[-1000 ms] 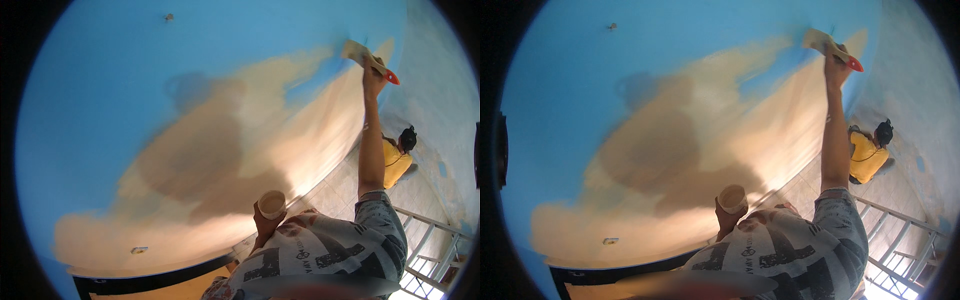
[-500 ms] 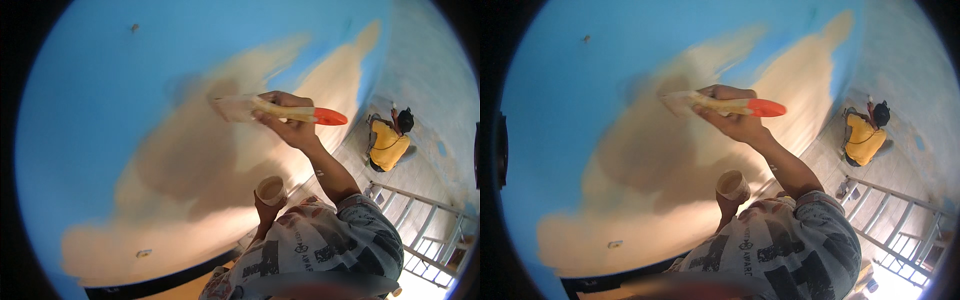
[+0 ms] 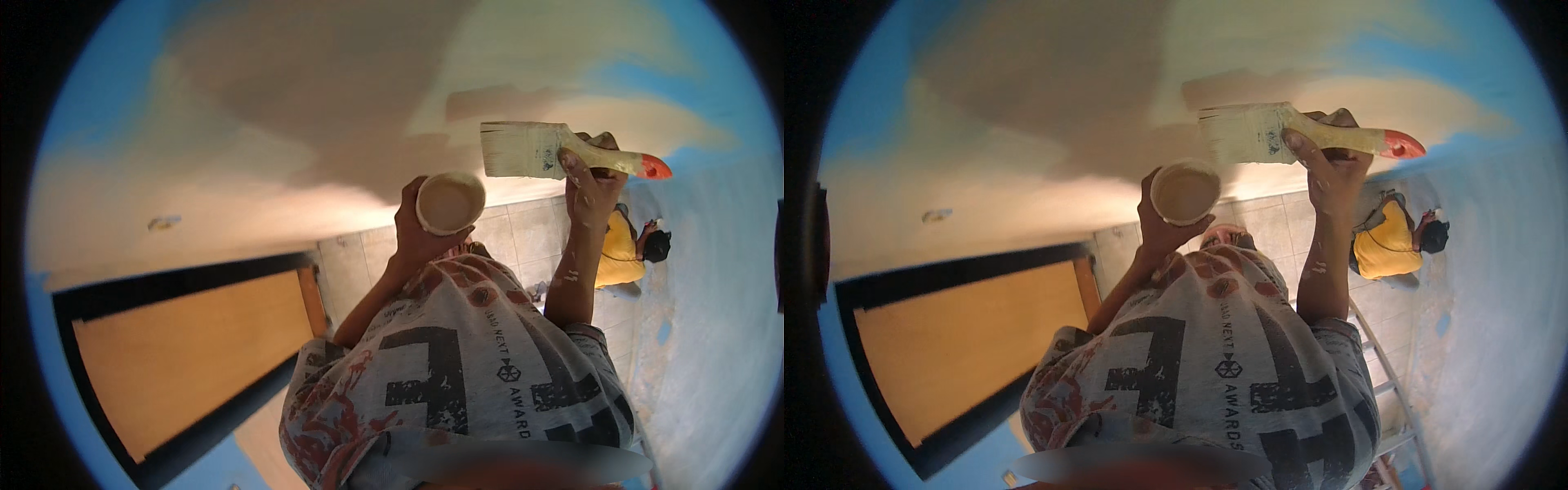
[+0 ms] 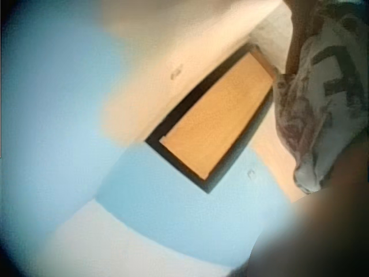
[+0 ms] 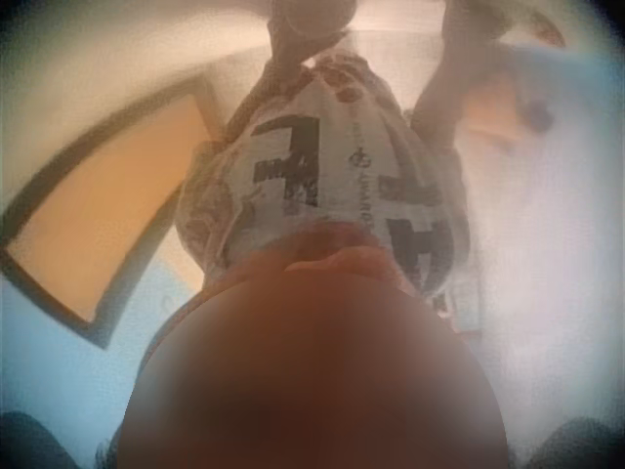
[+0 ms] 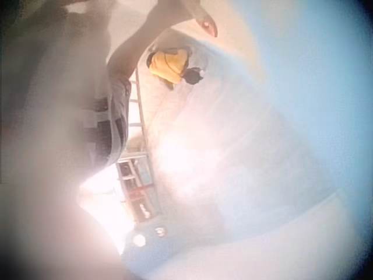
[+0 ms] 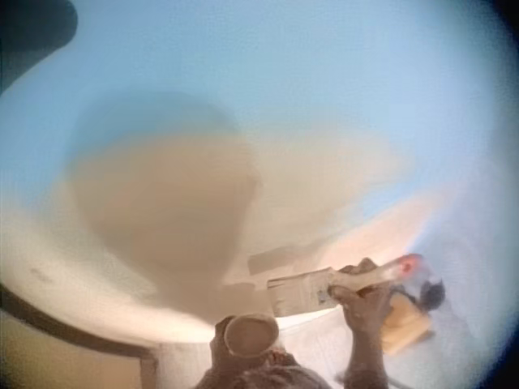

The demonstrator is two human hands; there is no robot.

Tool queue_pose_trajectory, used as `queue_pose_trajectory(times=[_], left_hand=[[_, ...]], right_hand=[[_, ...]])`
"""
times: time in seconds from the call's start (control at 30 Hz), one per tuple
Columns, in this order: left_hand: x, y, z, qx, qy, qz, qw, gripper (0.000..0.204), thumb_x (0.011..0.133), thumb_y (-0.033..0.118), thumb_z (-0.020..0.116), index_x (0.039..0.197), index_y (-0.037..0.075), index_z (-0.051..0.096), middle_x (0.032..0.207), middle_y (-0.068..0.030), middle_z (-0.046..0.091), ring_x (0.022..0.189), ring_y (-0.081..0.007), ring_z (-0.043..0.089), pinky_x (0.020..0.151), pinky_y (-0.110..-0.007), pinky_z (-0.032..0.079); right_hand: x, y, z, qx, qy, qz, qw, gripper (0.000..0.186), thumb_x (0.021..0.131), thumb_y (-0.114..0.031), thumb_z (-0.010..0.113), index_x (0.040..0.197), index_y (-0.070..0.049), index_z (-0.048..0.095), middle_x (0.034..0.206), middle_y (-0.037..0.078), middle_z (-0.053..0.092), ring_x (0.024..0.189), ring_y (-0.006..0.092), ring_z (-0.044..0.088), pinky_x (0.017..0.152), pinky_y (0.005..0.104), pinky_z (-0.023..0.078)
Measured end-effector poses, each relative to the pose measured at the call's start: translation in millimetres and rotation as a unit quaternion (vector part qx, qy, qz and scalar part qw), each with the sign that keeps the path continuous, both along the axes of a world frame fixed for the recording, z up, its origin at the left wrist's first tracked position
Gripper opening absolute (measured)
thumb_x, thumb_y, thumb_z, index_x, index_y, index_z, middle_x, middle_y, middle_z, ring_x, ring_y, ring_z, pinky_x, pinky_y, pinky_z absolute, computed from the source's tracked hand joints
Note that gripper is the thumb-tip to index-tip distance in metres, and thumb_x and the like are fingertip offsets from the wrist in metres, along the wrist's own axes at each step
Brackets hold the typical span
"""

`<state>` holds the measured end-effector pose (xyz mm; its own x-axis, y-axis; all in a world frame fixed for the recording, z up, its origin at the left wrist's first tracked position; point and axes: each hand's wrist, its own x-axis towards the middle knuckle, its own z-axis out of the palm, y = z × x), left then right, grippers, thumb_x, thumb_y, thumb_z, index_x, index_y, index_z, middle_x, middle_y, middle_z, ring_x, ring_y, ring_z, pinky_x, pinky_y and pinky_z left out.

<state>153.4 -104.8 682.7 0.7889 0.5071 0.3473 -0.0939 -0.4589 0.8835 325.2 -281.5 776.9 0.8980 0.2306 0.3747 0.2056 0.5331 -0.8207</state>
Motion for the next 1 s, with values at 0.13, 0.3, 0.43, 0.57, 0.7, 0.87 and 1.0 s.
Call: queue_pose_trajectory(times=[0.13, 0.3, 0.43, 0.57, 0.7, 0.87, 1.0], left_hand=[[13.6, -25.2, 29.4, -0.035, 0.001, 0.031, 0.999, 0.093, 0.055, 0.03, 0.096, 0.128, 0.005, 0.045, 0.116, -0.0153, 0.063, 0.106, -0.0275, 0.065, 0.09, -0.039, 0.055], [12.2, -32.2, 41.9, -0.01, -0.054, 0.044, 0.998, 0.093, 0.052, 0.025, 0.096, 0.128, 0.005, 0.045, 0.118, -0.0146, 0.061, 0.107, -0.0272, 0.064, 0.09, -0.039, 0.054], [6.7, -28.8, 42.4, -0.003, -0.082, 0.062, 0.995, 0.095, 0.05, 0.022, 0.096, 0.129, 0.006, 0.045, 0.12, -0.0142, 0.058, 0.108, -0.0284, 0.063, 0.09, -0.039, 0.053], [-7.6, -12.0, 33.0, -0.025, -0.106, 0.06, 0.992, 0.094, 0.049, 0.021, 0.096, 0.128, 0.006, 0.046, 0.119, -0.0145, 0.057, 0.108, -0.0299, 0.061, 0.09, -0.04, 0.052], [-16.2, -2.7, 33.0, 0.0, -0.095, 0.069, 0.993, 0.092, 0.049, 0.022, 0.096, 0.126, 0.005, 0.048, 0.118, -0.015, 0.057, 0.108, -0.0315, 0.059, 0.089, -0.041, 0.051], [-19.9, 6.1, 29.0, 0.016, -0.103, 0.072, 0.992, 0.091, 0.05, 0.025, 0.096, 0.126, 0.004, 0.048, 0.117, -0.0148, 0.057, 0.108, -0.0321, 0.058, 0.088, -0.041, 0.051], [-21.0, 10.5, 33.4, 0.035, -0.112, 0.071, 0.991, 0.09, 0.052, 0.026, 0.096, 0.125, 0.004, 0.049, 0.117, -0.0143, 0.057, 0.108, -0.0314, 0.058, 0.088, -0.041, 0.052]], right_hand=[[0.6, -5.6, 21.8, -0.046, -0.002, 0.022, 0.999, 0.026, 0.075, 0.009, 0.078, 0.087, 0.001, 0.056, 0.095, 0.01, 0.064, 0.082, 0.0138, 0.062, 0.076, 0.0255, 0.053], [-5.0, -8.5, 25.7, -0.07, -0.061, 0.099, 0.991, 0.031, 0.075, 0.009, 0.079, 0.101, 0.006, 0.062, 0.098, 0.012, 0.065, 0.086, 0.0154, 0.064, 0.077, 0.0267, 0.055], [-18.4, 5.9, 27.0, -0.127, -0.09, 0.134, 0.979, 0.035, 0.074, 0.007, 0.081, 0.104, 0.008, 0.064, 0.1, 0.015, 0.068, 0.091, 0.019, 0.067, 0.08, 0.0303, 0.056], [-27.4, 33.2, 28.0, -0.144, -0.237, 0.196, 0.941, 0.038, 0.07, 0.007, 0.083, 0.103, 0.008, 0.065, 0.1, 0.016, 0.07, 0.091, 0.0223, 0.069, 0.083, 0.0329, 0.056], [-34.2, 49.2, 32.3, -0.266, -0.308, 0.2, 0.891, 0.036, 0.069, 0.004, 0.084, 0.101, 0.006, 0.069, 0.1, 0.014, 0.072, 0.093, 0.0226, 0.07, 0.083, 0.0324, 0.057], [-46.8, 80.1, 40.0, -0.281, -0.407, 0.172, 0.852, 0.032, 0.065, -0.02, 0.088, 0.09, -0.006, 0.074, 0.085, 0.007, 0.073, 0.08, 0.0203, 0.071, 0.074, 0.0317, 0.056], [-54.0, 80.9, 45.8, -0.313, -0.412, 0.173, 0.838, 0.032, 0.063, -0.024, 0.087, 0.087, -0.008, 0.074, 0.084, 0.007, 0.071, 0.082, 0.0215, 0.068, 0.074, 0.0335, 0.053]])
